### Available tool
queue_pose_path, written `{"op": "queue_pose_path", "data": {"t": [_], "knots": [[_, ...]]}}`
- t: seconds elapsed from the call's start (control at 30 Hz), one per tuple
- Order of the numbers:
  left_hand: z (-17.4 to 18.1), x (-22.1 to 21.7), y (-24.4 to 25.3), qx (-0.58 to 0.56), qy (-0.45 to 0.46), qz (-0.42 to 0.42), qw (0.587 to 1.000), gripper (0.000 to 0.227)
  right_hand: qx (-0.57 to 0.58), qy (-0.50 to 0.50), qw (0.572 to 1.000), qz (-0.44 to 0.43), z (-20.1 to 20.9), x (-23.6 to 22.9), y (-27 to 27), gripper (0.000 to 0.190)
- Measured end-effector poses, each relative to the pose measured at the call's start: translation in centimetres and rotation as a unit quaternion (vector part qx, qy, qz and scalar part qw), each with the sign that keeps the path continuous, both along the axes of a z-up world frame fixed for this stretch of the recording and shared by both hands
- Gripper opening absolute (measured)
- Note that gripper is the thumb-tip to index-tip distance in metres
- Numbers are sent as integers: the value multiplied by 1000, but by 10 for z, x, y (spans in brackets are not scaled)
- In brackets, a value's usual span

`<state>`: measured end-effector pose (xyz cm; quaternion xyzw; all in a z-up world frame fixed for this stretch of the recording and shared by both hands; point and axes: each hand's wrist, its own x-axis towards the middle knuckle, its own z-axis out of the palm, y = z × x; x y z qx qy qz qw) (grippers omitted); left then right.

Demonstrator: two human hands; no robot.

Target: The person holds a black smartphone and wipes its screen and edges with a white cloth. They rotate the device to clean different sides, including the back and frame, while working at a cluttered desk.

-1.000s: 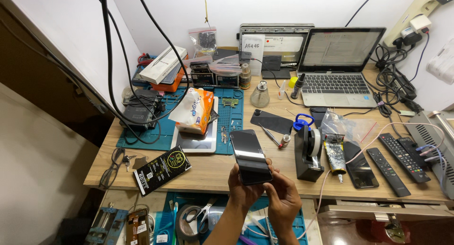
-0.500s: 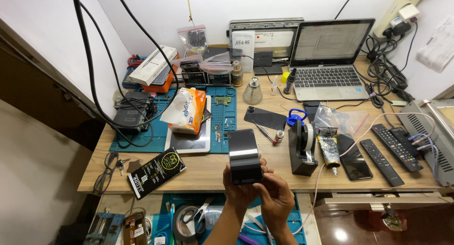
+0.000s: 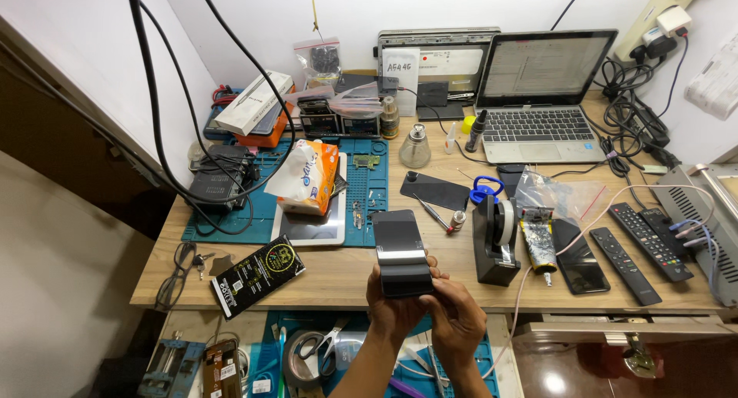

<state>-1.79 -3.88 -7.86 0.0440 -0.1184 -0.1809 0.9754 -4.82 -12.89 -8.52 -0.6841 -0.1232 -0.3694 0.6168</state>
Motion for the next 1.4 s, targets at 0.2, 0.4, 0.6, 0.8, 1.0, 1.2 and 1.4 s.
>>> {"op": "queue_pose_path", "data": {"t": [0.2,0.4,0.6,0.8,1.0,1.2,1.4], "knots": [[-1,-1,0,-16,-6,-1,1000,72,-6,3,1000,-9,3,-1,1,20],[5,-3,2,-16,-18,-2,1000,71,3,0,1000,-12,-4,-1,2,21],[-7,-2,3,-22,5,-28,999,75,5,5,1000,-6,-3,-2,2,21],[0,1,9,8,-79,0,997,68,23,12,999,20,-1,-8,3,25],[-13,1,9,74,-108,-3,991,69,51,-14,999,12,-20,-10,8,48],[-13,1,8,43,-112,-11,993,70,30,-26,999,-1,-22,-9,8,45],[8,-2,9,34,-119,13,992,70,-31,-63,997,-27,-11,-12,9,42]]}}
